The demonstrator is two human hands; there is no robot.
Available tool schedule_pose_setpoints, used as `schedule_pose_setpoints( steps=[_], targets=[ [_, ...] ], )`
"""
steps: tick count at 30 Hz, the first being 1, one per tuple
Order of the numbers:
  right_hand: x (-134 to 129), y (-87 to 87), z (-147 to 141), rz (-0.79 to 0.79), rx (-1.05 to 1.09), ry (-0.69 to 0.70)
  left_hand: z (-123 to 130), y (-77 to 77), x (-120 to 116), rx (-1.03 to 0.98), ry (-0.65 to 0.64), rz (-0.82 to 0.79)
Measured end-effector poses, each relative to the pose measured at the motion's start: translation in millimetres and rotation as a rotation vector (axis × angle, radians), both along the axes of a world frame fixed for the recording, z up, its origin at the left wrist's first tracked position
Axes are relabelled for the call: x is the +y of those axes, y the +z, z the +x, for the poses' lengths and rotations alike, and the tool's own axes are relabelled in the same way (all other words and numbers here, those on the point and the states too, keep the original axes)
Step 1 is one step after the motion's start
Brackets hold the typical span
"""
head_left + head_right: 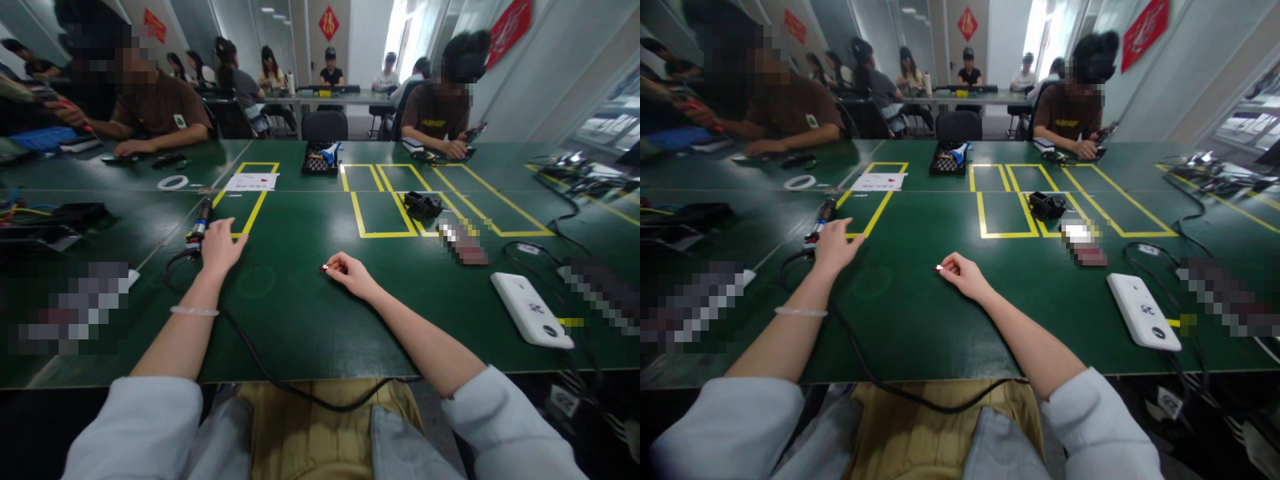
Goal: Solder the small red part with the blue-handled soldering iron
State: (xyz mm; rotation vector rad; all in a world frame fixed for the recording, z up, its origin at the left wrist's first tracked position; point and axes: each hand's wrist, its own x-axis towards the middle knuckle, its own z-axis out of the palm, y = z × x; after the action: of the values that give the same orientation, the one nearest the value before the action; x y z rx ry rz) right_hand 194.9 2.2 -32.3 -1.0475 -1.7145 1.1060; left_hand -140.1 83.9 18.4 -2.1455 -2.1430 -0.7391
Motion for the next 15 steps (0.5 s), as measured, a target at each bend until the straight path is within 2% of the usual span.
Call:
schedule_pose_setpoints(
  steps=[3, 5, 9, 12, 15],
  targets=[
    [0.1, -0.1, -0.9, -0.012, 0.019, 0.005, -46.3, -1.0, 6.3, 0.100, 0.208, -0.088],
    [-0.1, 0.0, -1.6, -0.022, 0.030, 0.006, -69.2, -2.0, 8.7, 0.164, 0.286, -0.212],
    [-1.5, 2.1, -2.3, -0.022, 0.023, 0.002, -96.0, -3.4, 17.5, 0.261, 0.250, -0.361],
    [-2.6, 5.4, -2.1, -0.005, -0.010, -0.008, -101.7, -2.2, 23.4, 0.285, 0.208, -0.354],
    [-2.3, 7.1, -1.6, 0.007, -0.043, -0.025, -97.0, -0.7, 22.2, 0.238, 0.205, -0.321]
  ],
)
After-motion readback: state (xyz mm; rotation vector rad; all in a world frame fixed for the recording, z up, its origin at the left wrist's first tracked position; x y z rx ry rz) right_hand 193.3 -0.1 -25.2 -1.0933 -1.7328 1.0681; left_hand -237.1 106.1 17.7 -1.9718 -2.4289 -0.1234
